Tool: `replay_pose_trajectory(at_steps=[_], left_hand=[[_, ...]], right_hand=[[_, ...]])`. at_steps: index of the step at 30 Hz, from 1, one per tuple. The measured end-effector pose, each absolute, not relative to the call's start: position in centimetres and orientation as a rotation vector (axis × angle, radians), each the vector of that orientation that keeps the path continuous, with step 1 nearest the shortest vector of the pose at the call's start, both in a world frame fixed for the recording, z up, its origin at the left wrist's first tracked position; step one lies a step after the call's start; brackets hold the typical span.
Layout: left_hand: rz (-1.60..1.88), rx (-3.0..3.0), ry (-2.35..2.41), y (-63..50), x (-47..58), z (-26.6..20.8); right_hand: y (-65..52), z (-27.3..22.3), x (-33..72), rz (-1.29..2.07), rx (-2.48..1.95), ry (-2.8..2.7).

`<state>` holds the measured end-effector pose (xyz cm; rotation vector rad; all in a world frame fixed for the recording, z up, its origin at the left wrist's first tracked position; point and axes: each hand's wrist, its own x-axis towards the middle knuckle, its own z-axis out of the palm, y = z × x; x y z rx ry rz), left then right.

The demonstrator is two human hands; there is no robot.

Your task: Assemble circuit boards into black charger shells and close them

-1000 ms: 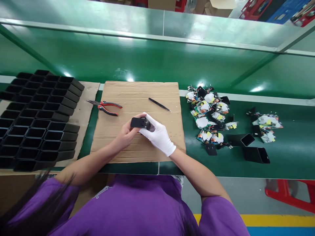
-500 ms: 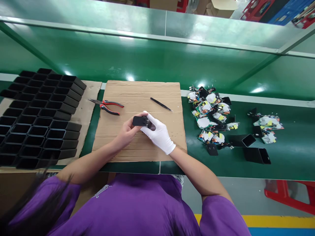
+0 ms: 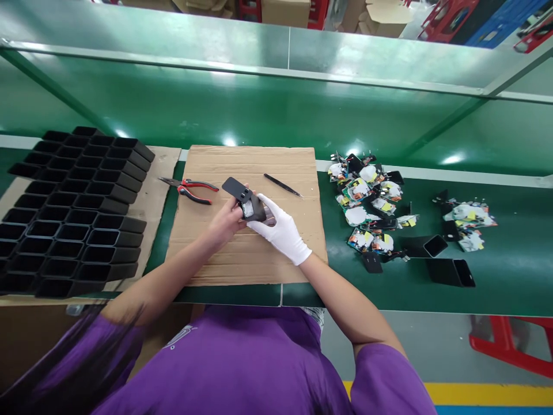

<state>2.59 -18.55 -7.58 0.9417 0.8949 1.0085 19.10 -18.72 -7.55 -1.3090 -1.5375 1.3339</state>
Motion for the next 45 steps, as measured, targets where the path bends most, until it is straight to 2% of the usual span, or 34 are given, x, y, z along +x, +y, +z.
replay_pose_trajectory(at_steps=[6, 11, 17, 22, 37, 41, 45], left_hand=[[1.073, 1.097, 1.014, -18.9, 2.6, -7.8], [1.189, 0.931, 0.977, -18.2, 2.1, -7.8], [1.008, 0.572, 0.902, -17.7, 2.0, -6.2], [0.989, 0.416, 0.887, -17.6, 2.2, -5.7], [0.998, 0.586, 0.876, -17.9, 1.9, -6.2], [1.091, 0.767, 0.892, -18.1, 1.9, -6.5], [1.234, 1.228, 1.176, -18.4, 1.9, -7.0]], right_hand=[[-18.9, -7.4, 19.3, 1.326, -1.222, -1.574], [-19.1, -6.5, 20.0, 1.37, -1.115, -1.494], [-19.3, -6.3, 20.2, 1.312, -1.078, -1.415], [-19.6, -6.3, 20.1, 1.3, -1.049, -1.404], [-19.8, -6.4, 20.5, 1.253, -1.031, -1.487], [-19.9, -6.3, 20.6, 1.095, -1.0, -1.596], [-20.0, -6.2, 20.7, 0.77, -0.997, -1.75]])
